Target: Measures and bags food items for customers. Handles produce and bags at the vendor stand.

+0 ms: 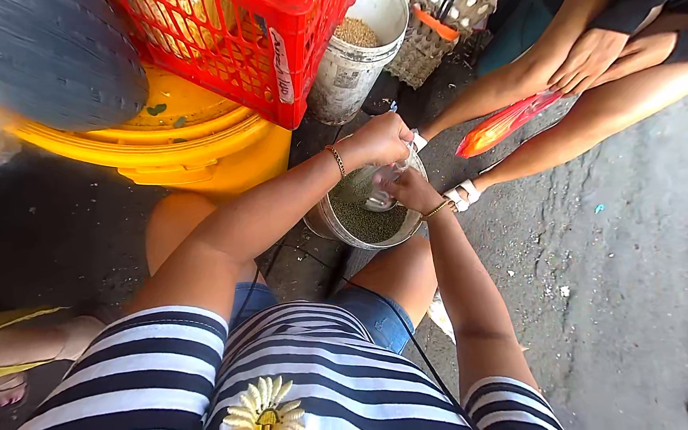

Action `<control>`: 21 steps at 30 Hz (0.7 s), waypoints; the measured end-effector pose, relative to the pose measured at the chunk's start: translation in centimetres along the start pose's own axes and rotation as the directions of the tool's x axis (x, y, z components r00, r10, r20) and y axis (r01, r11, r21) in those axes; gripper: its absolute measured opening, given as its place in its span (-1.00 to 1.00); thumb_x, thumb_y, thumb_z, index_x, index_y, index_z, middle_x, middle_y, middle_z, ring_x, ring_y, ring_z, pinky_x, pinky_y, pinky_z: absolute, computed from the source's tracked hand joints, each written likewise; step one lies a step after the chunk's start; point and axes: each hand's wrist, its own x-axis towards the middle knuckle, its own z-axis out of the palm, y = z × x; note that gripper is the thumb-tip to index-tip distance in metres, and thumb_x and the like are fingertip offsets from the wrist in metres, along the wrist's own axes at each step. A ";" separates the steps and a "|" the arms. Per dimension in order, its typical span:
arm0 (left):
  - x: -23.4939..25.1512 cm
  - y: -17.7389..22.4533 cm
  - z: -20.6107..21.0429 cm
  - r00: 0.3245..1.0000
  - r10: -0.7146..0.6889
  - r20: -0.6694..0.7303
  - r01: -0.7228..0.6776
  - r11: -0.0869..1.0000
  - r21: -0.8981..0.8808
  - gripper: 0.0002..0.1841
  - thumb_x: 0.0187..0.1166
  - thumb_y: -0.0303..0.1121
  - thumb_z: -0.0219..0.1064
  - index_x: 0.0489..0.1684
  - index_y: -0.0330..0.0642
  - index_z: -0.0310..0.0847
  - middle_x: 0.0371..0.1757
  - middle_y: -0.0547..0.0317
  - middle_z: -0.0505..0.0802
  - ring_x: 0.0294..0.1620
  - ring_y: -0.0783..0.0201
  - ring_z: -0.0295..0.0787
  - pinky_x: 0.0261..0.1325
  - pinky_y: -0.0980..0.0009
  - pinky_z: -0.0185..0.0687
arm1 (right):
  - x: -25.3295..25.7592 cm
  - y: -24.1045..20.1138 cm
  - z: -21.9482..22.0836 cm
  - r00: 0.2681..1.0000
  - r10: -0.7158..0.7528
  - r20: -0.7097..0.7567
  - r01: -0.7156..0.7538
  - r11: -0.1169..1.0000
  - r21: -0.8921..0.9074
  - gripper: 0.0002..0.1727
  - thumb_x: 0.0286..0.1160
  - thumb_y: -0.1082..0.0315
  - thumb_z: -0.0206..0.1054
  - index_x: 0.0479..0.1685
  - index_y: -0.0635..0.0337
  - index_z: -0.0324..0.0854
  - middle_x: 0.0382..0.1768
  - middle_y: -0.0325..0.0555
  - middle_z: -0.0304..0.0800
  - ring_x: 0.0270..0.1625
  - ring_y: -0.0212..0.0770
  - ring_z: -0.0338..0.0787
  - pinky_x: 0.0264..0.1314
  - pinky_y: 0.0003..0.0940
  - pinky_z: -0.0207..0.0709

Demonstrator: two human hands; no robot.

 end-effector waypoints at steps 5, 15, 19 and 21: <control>-0.7 -1.6 1.3 0.953 0.038 -0.300 -0.164 0.899 -0.406 -0.42 0.84 -0.38 -0.01 0.86 -0.19 0.06 0.36 -0.17 0.71 -0.23 0.22 0.77 -0.23 0.34 0.70 | -0.3 -2.3 -2.4 0.969 -0.058 -0.241 0.086 0.990 0.110 -0.60 0.88 0.27 -0.05 0.06 0.39 0.65 -0.15 -0.05 0.82 -0.28 -0.35 0.83 -0.14 -0.35 0.77; -1.8 -8.6 9.0 0.986 -0.163 -0.041 0.155 0.977 -0.145 -0.41 0.83 0.01 0.04 0.67 -0.19 0.42 0.72 -0.27 0.44 0.81 -0.38 0.08 0.77 -0.43 -0.15 | -3.0 -10.8 -9.4 0.911 -0.036 -0.410 0.031 0.999 -0.019 -0.57 0.80 0.29 0.03 0.10 0.57 0.62 -0.18 0.12 0.83 -0.28 -0.29 0.81 -0.17 -0.30 0.74; -10.3 0.1 3.9 0.930 -0.215 0.297 0.253 0.962 -0.098 -0.43 0.77 -0.18 0.21 0.52 -0.56 0.43 0.38 -0.59 0.64 0.46 -0.41 0.58 0.51 -0.32 0.37 | -5.4 -22.0 -15.4 0.891 -0.032 -0.453 0.061 0.997 0.050 -0.60 0.81 0.33 0.02 0.05 0.62 0.56 -0.25 -0.07 0.80 -0.32 -0.53 0.77 -0.22 -0.53 0.70; -13.8 4.6 1.4 0.883 -0.228 0.410 0.268 0.963 -0.041 -0.53 0.75 -0.24 0.25 0.24 -0.65 0.60 0.20 -0.59 0.74 0.34 -0.43 0.65 0.41 -0.34 0.40 | -5.9 -27.9 -18.9 0.921 -0.084 -0.381 0.080 0.996 -0.025 -0.57 0.81 0.31 0.01 0.00 0.63 0.61 -0.27 -0.03 0.83 -0.34 -0.49 0.78 -0.21 -0.50 0.71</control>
